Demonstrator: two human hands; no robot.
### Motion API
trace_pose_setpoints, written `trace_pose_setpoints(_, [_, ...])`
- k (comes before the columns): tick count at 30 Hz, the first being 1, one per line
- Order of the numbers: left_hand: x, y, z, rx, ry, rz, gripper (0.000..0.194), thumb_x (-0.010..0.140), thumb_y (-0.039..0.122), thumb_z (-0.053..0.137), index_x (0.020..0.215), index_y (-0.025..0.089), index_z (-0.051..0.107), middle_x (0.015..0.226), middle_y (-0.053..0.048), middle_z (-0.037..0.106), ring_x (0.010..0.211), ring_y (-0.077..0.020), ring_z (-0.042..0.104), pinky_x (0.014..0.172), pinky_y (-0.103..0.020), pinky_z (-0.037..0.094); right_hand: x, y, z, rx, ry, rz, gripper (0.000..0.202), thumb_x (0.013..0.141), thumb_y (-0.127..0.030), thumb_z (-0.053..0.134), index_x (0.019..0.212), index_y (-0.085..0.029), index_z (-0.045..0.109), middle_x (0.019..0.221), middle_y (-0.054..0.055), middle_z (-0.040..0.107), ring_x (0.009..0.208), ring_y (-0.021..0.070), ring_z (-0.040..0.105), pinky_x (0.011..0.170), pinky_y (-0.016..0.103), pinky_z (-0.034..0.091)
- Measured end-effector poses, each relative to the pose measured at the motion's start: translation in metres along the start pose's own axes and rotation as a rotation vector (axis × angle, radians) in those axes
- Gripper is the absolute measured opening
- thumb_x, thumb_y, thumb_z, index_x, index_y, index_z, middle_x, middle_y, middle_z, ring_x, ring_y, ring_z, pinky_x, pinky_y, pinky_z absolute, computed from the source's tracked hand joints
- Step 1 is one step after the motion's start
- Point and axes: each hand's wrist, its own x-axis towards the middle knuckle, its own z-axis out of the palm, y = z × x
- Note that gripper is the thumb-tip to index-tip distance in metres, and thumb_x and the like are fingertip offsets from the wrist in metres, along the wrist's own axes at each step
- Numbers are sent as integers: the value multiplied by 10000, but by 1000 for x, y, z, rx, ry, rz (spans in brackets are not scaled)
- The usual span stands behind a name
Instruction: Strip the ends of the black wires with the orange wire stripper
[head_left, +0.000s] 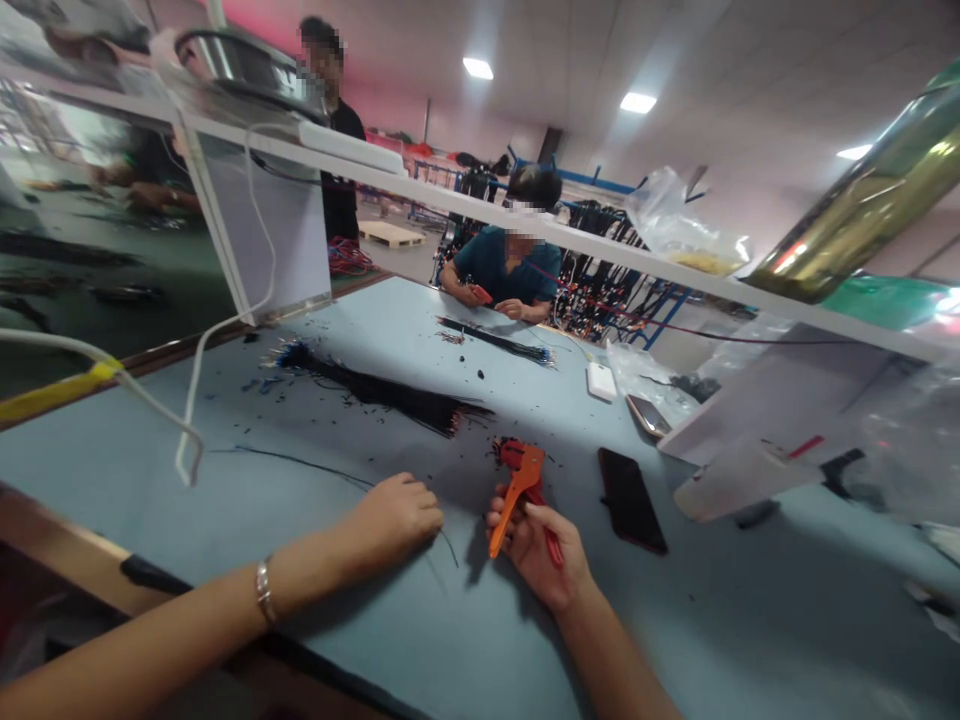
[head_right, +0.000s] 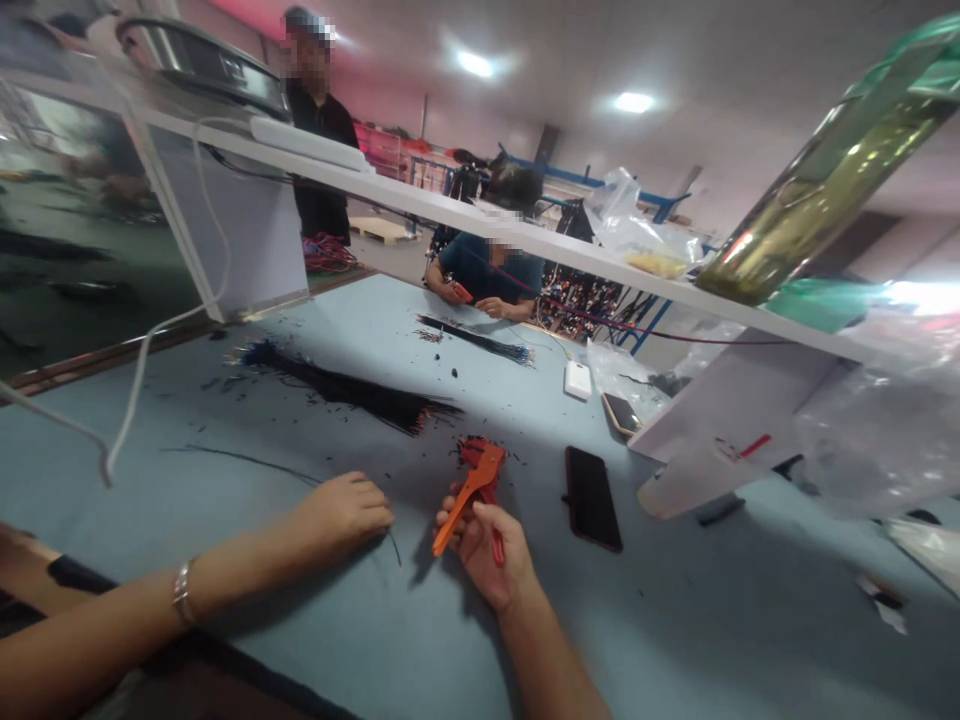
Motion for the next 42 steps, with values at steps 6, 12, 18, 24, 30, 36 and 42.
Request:
trace_pose_setpoints(6, [53,5,4,-213,45,-284,259,915,235,453,972,236,706,878,-40,749,767,-187,679,604,-247,429,0,3,2,4,-41,-42,231,710,-234,625,934,-182,648,842,29,693,763,193,652,749,345,493])
trace_pose_setpoints(12, [71,16,22,-58,30,-221,332,947,339,391,915,221,699,815,-62,731,719,-199,670,568,-259,412,2,5,0,29,-44,-84,227,705,-229,605,917,-158,642,835,41,695,757,197,650,723,341,502])
trace_pose_setpoints(18, [60,5,26,-111,132,-215,254,923,293,448,1038,247,670,862,-42,754,703,-182,683,563,-247,421,2,4,6,-20,-17,-176,287,715,-202,598,999,-160,611,848,47,697,747,205,667,704,348,504])
trace_pose_setpoints(24, [53,5,21,-150,231,-135,247,926,263,441,912,208,681,751,-25,705,658,-162,656,581,-239,425,1,3,12,-134,63,-342,291,697,-188,645,982,-146,601,839,46,685,722,207,674,677,336,518])
trace_pose_setpoints(30, [51,6,21,-203,249,-114,257,885,203,478,1025,212,694,745,-13,689,592,-137,636,538,-224,406,-1,0,12,-178,124,-420,328,682,-184,651,1002,-153,588,828,32,685,727,207,678,707,344,529])
trace_pose_setpoints(36, [53,12,21,-398,265,-316,217,869,303,537,946,246,732,851,2,760,716,-143,684,626,-202,436,-5,1,14,-252,139,-399,341,678,-179,666,1007,-155,580,823,28,670,695,197,670,668,331,538])
trace_pose_setpoints(42, [58,5,19,-355,261,-519,264,868,303,473,855,197,715,803,-26,733,701,-169,647,636,-244,418,-15,-2,17,-329,65,-211,319,709,-219,654,1007,-136,574,826,56,675,686,209,676,572,304,531])
